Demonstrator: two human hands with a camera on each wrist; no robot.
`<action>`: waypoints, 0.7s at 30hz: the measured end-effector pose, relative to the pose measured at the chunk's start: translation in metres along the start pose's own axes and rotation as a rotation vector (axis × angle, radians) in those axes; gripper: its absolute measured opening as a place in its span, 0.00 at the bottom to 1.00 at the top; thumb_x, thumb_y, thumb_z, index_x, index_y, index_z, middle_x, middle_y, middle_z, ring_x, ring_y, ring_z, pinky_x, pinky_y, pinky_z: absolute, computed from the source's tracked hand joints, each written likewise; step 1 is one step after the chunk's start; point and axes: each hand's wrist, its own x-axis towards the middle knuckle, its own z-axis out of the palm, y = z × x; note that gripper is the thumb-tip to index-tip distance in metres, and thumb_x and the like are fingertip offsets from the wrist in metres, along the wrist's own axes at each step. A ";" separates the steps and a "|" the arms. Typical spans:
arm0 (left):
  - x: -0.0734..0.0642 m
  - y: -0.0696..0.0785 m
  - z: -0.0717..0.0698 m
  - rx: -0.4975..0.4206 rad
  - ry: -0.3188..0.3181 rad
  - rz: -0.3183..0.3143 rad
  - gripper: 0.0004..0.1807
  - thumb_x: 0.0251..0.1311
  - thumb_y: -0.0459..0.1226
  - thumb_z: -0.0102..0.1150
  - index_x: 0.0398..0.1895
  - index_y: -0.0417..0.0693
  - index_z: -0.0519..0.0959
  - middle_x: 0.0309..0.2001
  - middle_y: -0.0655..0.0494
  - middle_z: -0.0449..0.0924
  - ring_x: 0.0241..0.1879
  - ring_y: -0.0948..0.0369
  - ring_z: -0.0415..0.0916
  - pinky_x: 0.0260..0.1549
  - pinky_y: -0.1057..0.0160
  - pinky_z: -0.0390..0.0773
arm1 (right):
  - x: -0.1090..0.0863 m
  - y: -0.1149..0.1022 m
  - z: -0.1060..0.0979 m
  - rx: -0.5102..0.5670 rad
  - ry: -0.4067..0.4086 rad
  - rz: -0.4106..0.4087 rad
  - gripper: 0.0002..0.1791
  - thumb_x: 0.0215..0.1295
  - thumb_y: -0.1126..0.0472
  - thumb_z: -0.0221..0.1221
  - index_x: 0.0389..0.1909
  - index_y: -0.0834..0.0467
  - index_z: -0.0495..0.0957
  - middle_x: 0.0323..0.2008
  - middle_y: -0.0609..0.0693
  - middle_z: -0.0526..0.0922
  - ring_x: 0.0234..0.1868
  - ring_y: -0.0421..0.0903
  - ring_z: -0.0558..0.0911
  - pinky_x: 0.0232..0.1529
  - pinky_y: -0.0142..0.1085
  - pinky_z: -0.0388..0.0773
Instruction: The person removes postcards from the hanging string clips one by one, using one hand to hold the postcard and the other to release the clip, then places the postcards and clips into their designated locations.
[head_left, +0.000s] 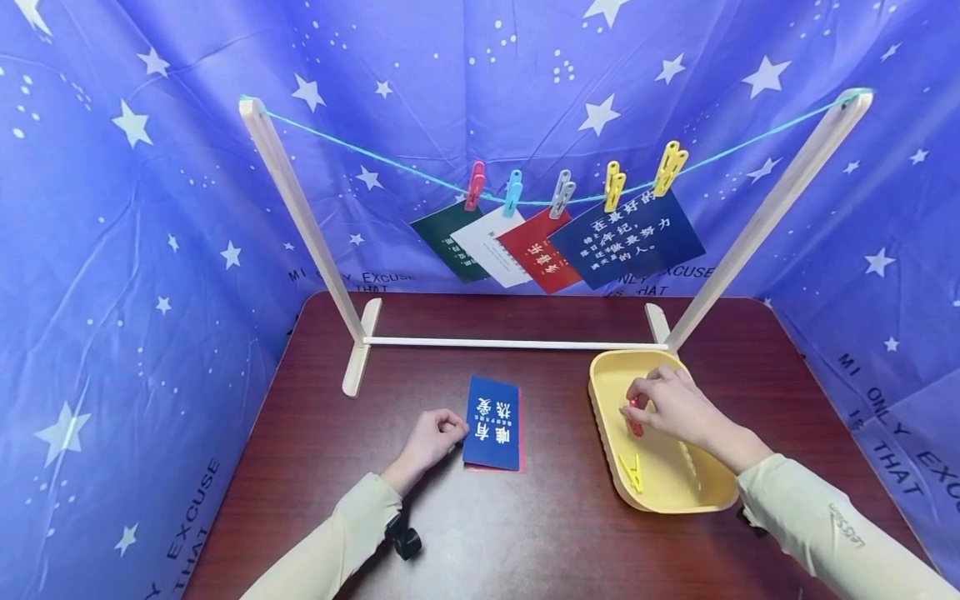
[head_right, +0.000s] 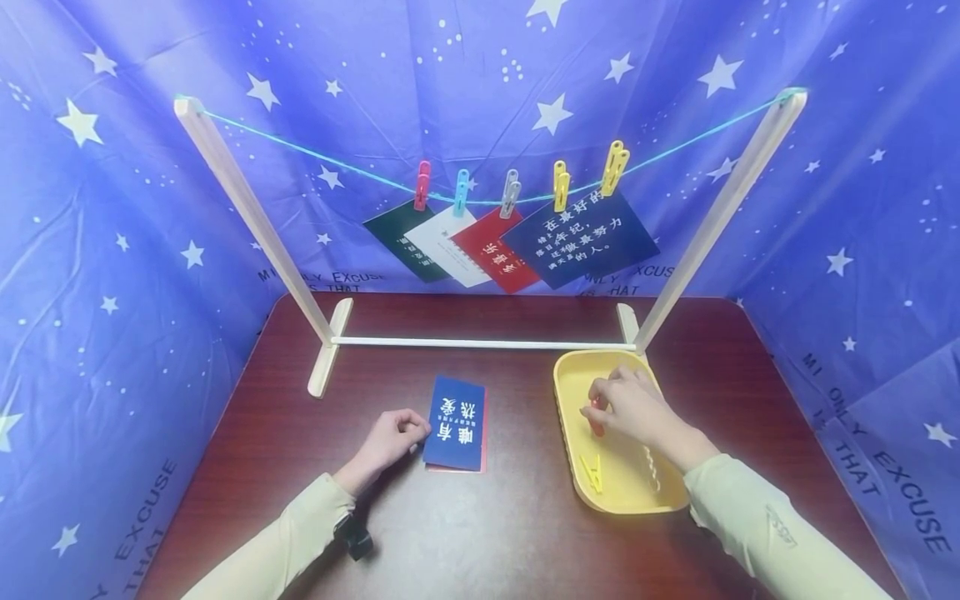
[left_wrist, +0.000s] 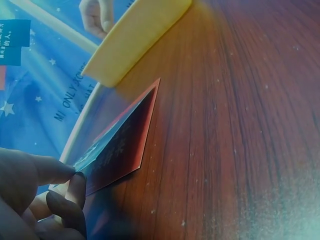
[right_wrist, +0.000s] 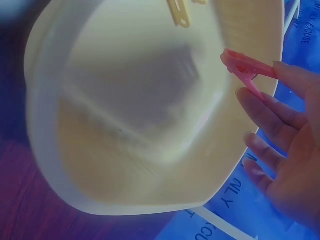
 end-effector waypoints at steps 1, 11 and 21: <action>0.000 0.000 0.000 0.009 -0.001 0.001 0.04 0.60 0.30 0.66 0.30 0.34 0.84 0.19 0.61 0.76 0.19 0.69 0.68 0.21 0.71 0.67 | 0.000 0.000 0.000 -0.001 -0.007 0.001 0.09 0.60 0.52 0.73 0.30 0.47 0.82 0.24 0.32 0.79 0.42 0.51 0.77 0.46 0.52 0.70; 0.001 -0.002 0.001 0.068 -0.011 0.035 0.05 0.60 0.31 0.67 0.29 0.38 0.83 0.19 0.66 0.73 0.20 0.68 0.68 0.22 0.70 0.67 | -0.004 0.001 0.004 0.014 -0.027 -0.005 0.11 0.60 0.53 0.74 0.27 0.49 0.81 0.21 0.34 0.77 0.36 0.47 0.74 0.38 0.44 0.70; 0.000 0.002 0.001 0.080 -0.022 0.026 0.05 0.60 0.32 0.67 0.29 0.38 0.83 0.19 0.65 0.73 0.21 0.69 0.68 0.24 0.71 0.67 | -0.010 0.002 0.009 0.027 -0.064 0.001 0.11 0.61 0.53 0.73 0.26 0.48 0.79 0.21 0.35 0.75 0.35 0.45 0.74 0.33 0.41 0.69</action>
